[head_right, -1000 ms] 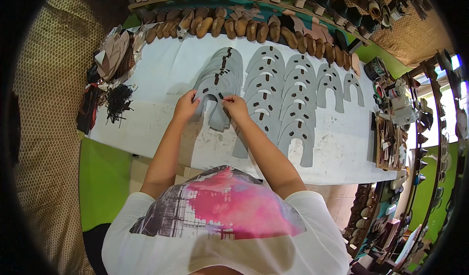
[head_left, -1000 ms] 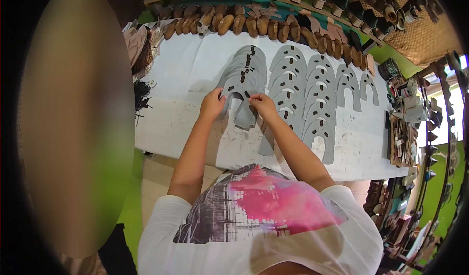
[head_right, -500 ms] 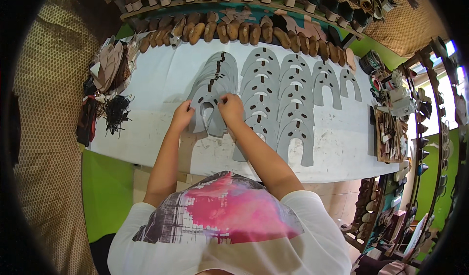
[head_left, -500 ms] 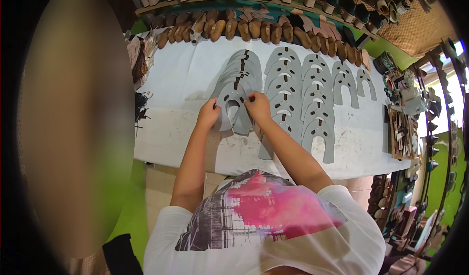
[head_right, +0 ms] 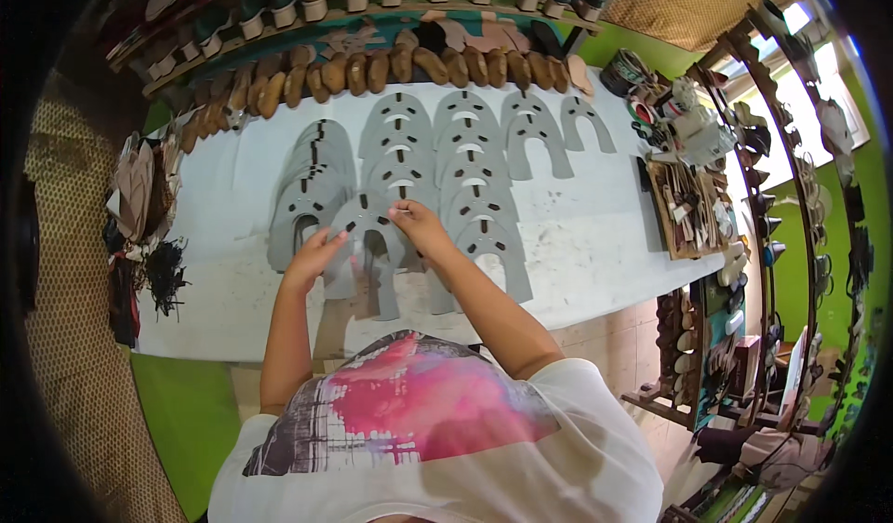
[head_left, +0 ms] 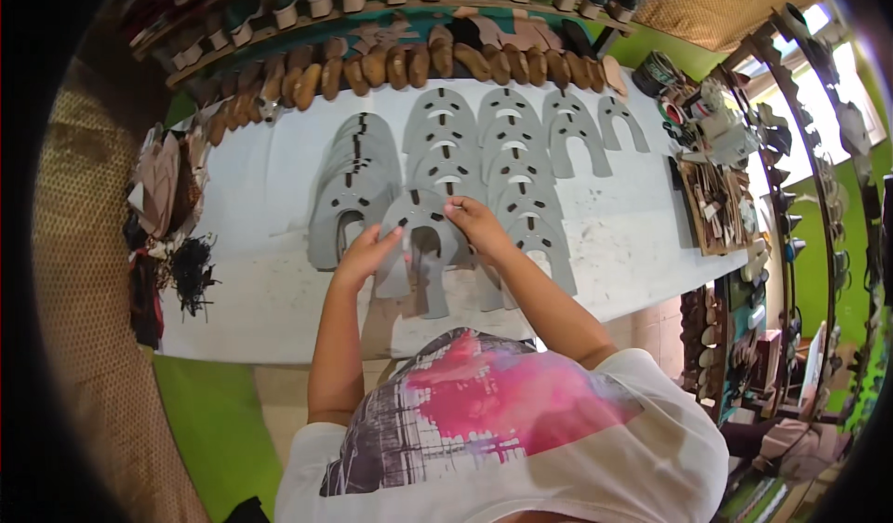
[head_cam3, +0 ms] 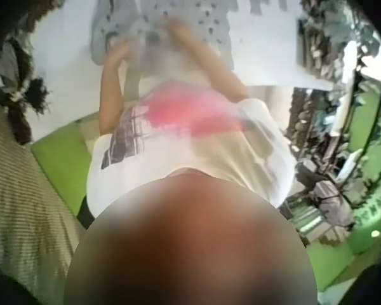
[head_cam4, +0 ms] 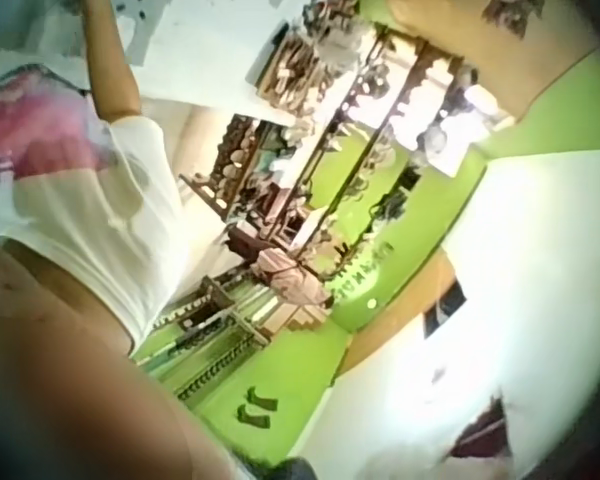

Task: Organizing and stacking shoe upper components on a workbench.

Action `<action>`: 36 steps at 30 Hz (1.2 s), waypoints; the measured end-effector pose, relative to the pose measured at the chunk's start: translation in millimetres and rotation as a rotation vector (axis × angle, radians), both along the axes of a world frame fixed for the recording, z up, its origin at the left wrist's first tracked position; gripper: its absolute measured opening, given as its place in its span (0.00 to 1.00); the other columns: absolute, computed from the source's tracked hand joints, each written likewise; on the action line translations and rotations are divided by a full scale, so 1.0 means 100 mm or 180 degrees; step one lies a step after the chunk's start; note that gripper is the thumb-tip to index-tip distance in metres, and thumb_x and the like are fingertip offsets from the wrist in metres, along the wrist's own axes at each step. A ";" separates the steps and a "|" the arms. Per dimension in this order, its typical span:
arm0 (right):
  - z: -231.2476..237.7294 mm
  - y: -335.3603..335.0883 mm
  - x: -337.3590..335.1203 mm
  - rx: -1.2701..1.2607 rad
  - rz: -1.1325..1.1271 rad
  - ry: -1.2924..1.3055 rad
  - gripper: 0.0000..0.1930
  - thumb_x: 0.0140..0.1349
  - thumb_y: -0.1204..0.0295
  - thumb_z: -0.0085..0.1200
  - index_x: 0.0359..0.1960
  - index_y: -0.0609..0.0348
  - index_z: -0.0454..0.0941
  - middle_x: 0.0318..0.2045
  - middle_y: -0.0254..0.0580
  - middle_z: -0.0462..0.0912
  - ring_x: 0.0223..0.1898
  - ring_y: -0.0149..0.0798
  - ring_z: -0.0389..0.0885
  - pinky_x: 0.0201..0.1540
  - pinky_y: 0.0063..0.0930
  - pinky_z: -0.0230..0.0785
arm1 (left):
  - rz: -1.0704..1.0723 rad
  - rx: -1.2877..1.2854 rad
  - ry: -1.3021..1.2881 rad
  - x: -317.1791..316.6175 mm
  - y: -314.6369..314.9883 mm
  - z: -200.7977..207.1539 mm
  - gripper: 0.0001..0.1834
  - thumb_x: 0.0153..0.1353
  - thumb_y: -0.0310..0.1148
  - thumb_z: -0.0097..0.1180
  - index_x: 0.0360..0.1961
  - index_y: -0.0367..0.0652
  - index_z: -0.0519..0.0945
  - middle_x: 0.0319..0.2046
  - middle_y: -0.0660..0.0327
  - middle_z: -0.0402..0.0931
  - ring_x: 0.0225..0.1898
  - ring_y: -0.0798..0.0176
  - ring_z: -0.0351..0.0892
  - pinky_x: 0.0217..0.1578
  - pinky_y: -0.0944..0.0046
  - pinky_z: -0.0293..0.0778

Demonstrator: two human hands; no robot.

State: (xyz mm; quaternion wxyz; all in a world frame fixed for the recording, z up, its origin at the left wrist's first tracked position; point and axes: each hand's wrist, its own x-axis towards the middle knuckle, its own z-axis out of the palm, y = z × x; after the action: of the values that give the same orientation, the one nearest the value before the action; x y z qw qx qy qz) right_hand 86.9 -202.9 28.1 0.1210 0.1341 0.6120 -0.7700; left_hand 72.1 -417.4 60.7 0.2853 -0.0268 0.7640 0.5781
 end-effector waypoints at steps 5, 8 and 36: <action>0.14 0.98 0.32 -0.0090 0.0284 -0.0247 0.22 0.52 0.74 0.57 0.49 0.68 0.67 0.32 0.38 0.75 0.34 0.29 0.72 0.39 0.18 0.63 | -0.0429 0.0481 0.0205 0.06 0.88 -0.25 0.17 0.58 0.42 0.50 0.37 0.37 0.75 0.28 0.64 0.74 0.31 0.71 0.72 0.31 0.70 0.68; 0.11 1.60 0.48 -0.0063 -0.0266 -0.0155 0.20 0.51 0.76 0.55 0.48 0.67 0.68 0.34 0.40 0.77 0.36 0.30 0.75 0.38 0.21 0.66 | -0.0328 0.0911 -0.0199 0.14 1.60 -0.24 0.13 0.57 0.35 0.50 0.37 0.36 0.73 0.28 0.62 0.75 0.26 0.68 0.74 0.28 0.67 0.72; -0.31 3.43 0.11 0.2578 0.0004 -0.0101 0.18 0.47 0.73 0.56 0.43 0.61 0.73 0.19 0.34 0.74 0.22 0.28 0.72 0.28 0.22 0.66 | -0.0132 -0.1377 0.1356 -0.30 3.48 -0.71 0.17 0.53 0.34 0.50 0.44 0.40 0.73 0.34 0.53 0.77 0.36 0.53 0.76 0.37 0.59 0.70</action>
State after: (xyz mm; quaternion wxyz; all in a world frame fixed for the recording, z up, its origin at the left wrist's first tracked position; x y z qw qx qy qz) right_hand 98.2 139.9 -2.5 0.0682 0.1825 0.8639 -0.4644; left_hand 42.3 -68.9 -10.5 0.1181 0.0506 0.9124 0.3886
